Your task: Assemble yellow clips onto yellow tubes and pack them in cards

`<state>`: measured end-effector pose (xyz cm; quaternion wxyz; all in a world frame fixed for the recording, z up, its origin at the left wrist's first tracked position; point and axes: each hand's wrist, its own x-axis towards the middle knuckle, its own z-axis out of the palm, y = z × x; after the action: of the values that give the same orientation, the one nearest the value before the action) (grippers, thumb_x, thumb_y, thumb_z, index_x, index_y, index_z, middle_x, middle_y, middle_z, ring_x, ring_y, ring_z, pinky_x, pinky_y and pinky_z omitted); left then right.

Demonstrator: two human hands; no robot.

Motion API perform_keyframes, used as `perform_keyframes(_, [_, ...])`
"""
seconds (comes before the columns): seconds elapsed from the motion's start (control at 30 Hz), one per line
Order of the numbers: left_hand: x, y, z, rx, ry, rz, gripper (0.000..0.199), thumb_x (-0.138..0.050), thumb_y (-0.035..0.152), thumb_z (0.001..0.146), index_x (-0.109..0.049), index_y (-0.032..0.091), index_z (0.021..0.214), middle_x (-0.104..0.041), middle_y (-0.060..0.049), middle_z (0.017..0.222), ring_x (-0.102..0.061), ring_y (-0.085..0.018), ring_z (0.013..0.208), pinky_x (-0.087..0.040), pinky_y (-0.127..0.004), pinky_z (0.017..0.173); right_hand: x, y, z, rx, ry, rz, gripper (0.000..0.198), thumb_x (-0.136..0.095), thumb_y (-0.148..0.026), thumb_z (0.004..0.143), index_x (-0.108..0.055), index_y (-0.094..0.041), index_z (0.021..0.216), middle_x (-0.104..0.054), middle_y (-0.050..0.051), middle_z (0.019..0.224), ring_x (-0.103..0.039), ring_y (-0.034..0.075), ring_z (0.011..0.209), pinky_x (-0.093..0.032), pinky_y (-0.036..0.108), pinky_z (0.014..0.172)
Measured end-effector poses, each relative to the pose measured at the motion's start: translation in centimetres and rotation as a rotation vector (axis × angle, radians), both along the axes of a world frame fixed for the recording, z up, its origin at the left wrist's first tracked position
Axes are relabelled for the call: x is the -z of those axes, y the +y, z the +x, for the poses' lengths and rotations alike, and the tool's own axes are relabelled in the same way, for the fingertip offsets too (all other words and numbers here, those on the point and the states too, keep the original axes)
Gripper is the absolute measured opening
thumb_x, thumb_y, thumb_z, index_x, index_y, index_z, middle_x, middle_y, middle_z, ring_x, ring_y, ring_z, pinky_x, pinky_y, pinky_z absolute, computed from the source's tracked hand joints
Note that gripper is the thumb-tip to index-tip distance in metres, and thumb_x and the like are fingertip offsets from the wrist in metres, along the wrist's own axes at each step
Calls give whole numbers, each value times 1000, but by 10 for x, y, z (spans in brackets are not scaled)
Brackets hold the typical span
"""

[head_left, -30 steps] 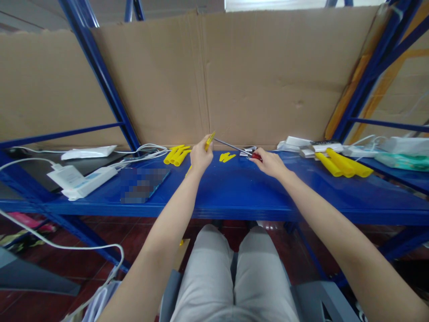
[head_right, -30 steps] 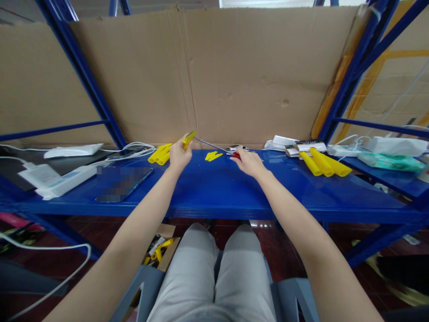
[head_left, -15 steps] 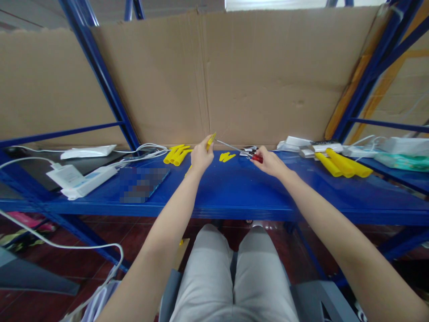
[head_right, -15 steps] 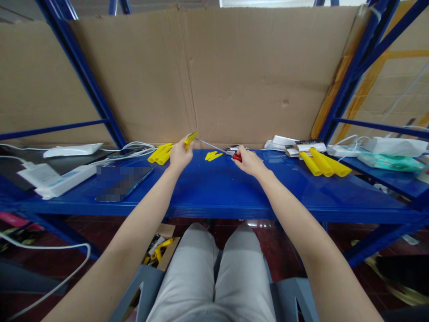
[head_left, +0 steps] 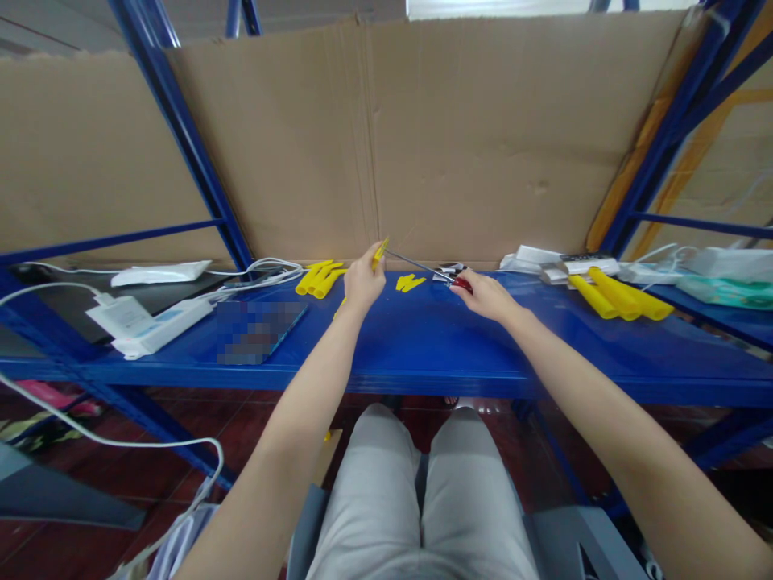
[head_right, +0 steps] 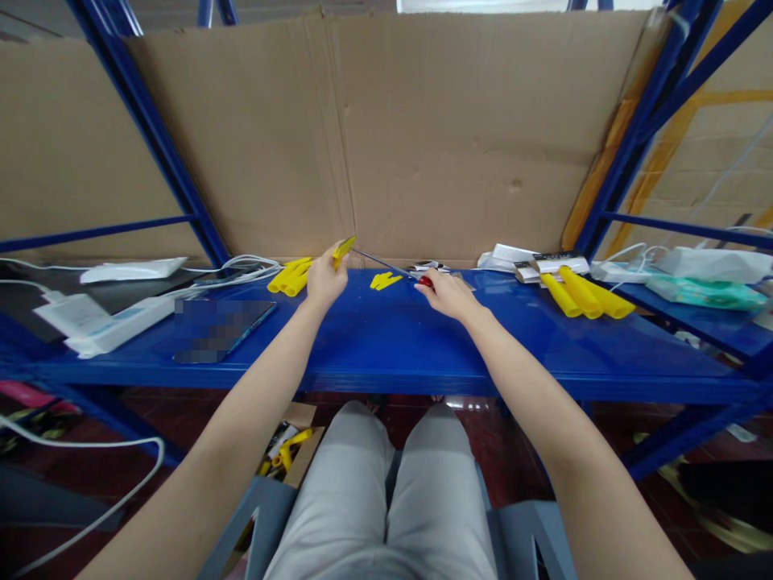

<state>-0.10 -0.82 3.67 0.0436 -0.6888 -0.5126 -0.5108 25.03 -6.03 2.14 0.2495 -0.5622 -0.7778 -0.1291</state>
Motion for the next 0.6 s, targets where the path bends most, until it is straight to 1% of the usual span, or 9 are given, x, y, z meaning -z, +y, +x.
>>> perform_keyframes(0.17, [-5, -10, 2, -63, 96, -76, 42, -48, 26, 93, -55, 22, 134, -72, -10, 107, -65, -27, 104, -48, -36, 90, 0, 1, 2, -13, 78, 35, 21, -54, -34, 89, -53, -19, 104, -71, 10, 92, -66, 24, 77, -43, 29, 63])
perform_keyframes(0.33, [-6, -13, 2, -73, 121, -89, 43, -46, 27, 94, -53, 22, 136, -71, -10, 113, -64, -26, 108, -47, -34, 91, 0, 1, 2, 33, 6, 70, 20, -51, -37, 90, -55, -20, 100, -70, 11, 90, -66, 26, 78, -41, 30, 62])
perform_keyframes(0.47, [-5, -11, 1, -67, 112, -85, 43, -46, 27, 94, -53, 21, 136, -70, -11, 114, -64, -27, 108, -47, -34, 92, -1, 0, 1, 40, -23, 57, 22, -51, -40, 91, -58, -20, 98, -71, 10, 91, -66, 26, 81, -41, 30, 64])
perform_keyframes(0.6, [-5, -10, 1, -67, 101, -85, 43, -45, 28, 94, -53, 21, 136, -70, -11, 114, -64, -26, 108, -46, -34, 93, 0, 1, 0, 7, -16, 25, 21, -50, -38, 92, -58, -20, 98, -71, 10, 91, -66, 26, 82, -41, 30, 65])
